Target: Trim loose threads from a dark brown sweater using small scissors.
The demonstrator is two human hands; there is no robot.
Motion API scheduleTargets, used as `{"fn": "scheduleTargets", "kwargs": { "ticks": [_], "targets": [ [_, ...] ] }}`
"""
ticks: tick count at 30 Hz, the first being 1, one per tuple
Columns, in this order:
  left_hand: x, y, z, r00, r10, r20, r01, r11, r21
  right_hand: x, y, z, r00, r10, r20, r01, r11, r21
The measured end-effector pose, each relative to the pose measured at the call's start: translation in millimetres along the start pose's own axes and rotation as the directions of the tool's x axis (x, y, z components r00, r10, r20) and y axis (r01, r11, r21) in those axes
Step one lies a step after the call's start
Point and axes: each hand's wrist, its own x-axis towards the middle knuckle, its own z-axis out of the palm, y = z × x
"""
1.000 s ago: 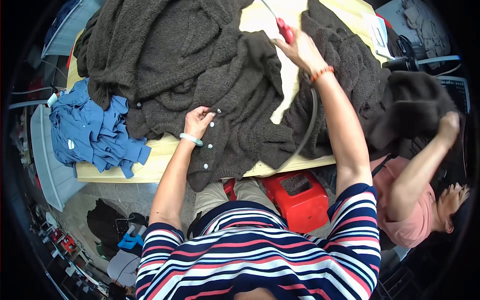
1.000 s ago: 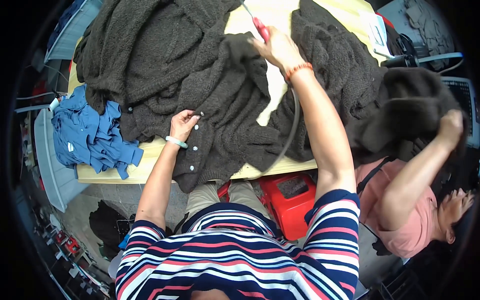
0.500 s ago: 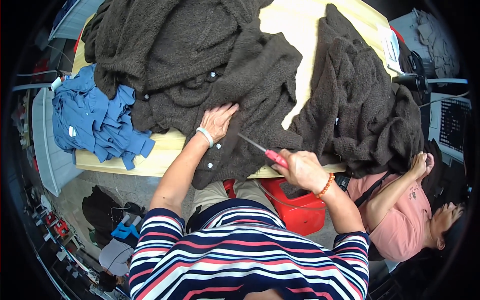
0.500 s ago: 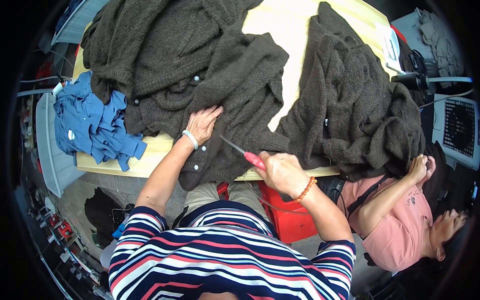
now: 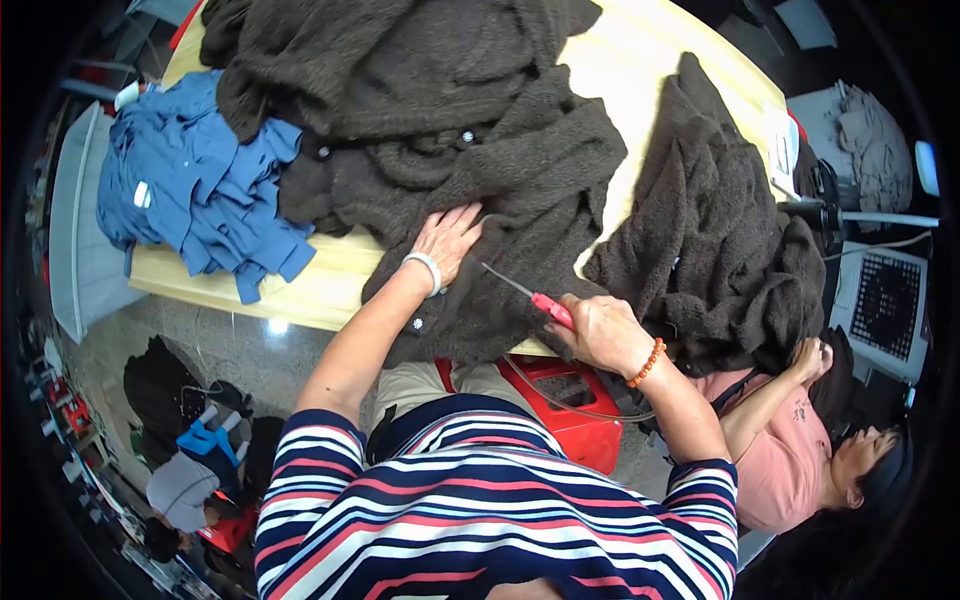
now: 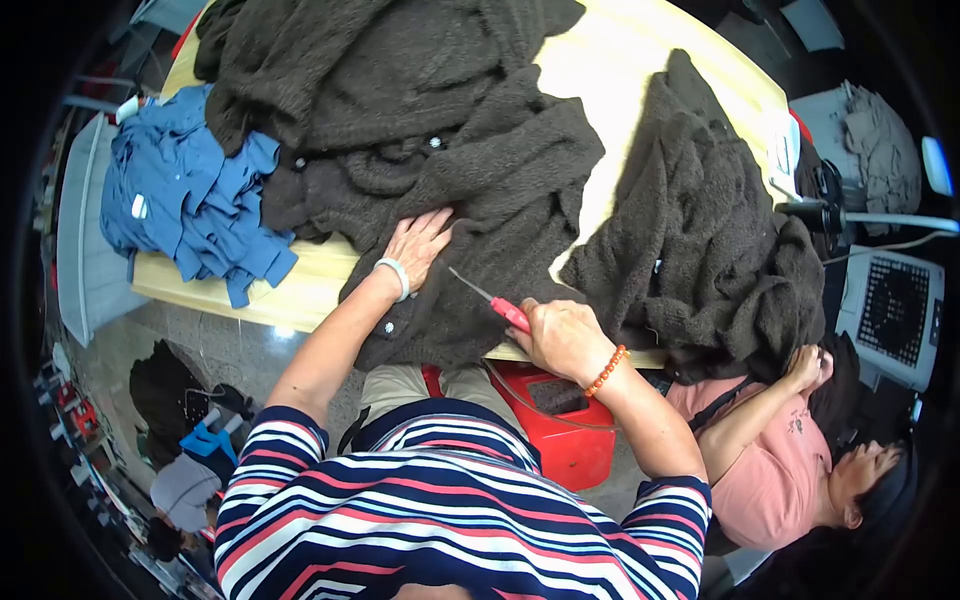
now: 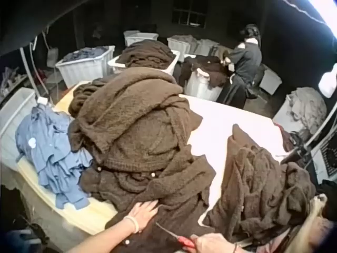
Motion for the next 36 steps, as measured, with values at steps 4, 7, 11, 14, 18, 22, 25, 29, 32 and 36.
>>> {"fn": "scheduleTargets", "kwargs": {
  "ticks": [4, 7, 11, 14, 18, 22, 25, 29, 32, 36],
  "targets": [
    [-19, 24, -25, 0.999, 0.006, 0.032, -0.012, 0.983, 0.185, -4, 9, -4, 0.998, 0.064, -0.015, -0.062, 0.996, 0.068],
    [-64, 30, -20, 0.997, 0.013, 0.070, -0.013, 1.000, -0.004, -4, -3, -10, 0.997, 0.055, 0.047, -0.058, 0.996, 0.066],
    [-77, 22, -3, 0.994, -0.096, -0.042, 0.097, 0.995, 0.016, -1, -34, -3, 0.967, -0.117, 0.224, 0.096, 0.990, 0.102],
    [-67, 15, -5, 0.996, -0.028, -0.080, 0.025, 0.999, -0.044, 2, -44, -2, 0.971, -0.023, 0.237, 0.021, 1.000, 0.010],
    [-70, 34, -6, 0.998, -0.061, -0.008, 0.061, 0.993, 0.101, -14, -14, 8, 0.984, -0.058, 0.166, 0.069, 0.996, -0.059],
    [-124, 60, -9, 0.963, -0.269, -0.030, 0.269, 0.935, 0.231, -4, -17, -2, 0.988, -0.087, 0.124, 0.091, 0.995, -0.027],
    [-134, 50, 29, 0.947, -0.237, -0.219, 0.232, 0.972, -0.047, -7, -25, -9, 0.984, -0.115, 0.138, 0.122, 0.991, -0.048],
    [-101, 23, 6, 0.969, -0.219, -0.110, 0.196, 0.962, -0.192, 5, -47, -6, 0.967, -0.145, 0.209, 0.161, 0.985, -0.062],
    [-115, 27, -3, 0.942, -0.295, -0.158, 0.259, 0.942, -0.214, 29, -69, -17, 0.958, -0.192, 0.210, 0.198, 0.980, -0.006],
    [-128, 37, -7, 0.871, -0.262, -0.416, 0.195, 0.961, -0.197, 24, -49, -8, 0.979, -0.126, 0.161, 0.124, 0.992, 0.023]
  ]
}}
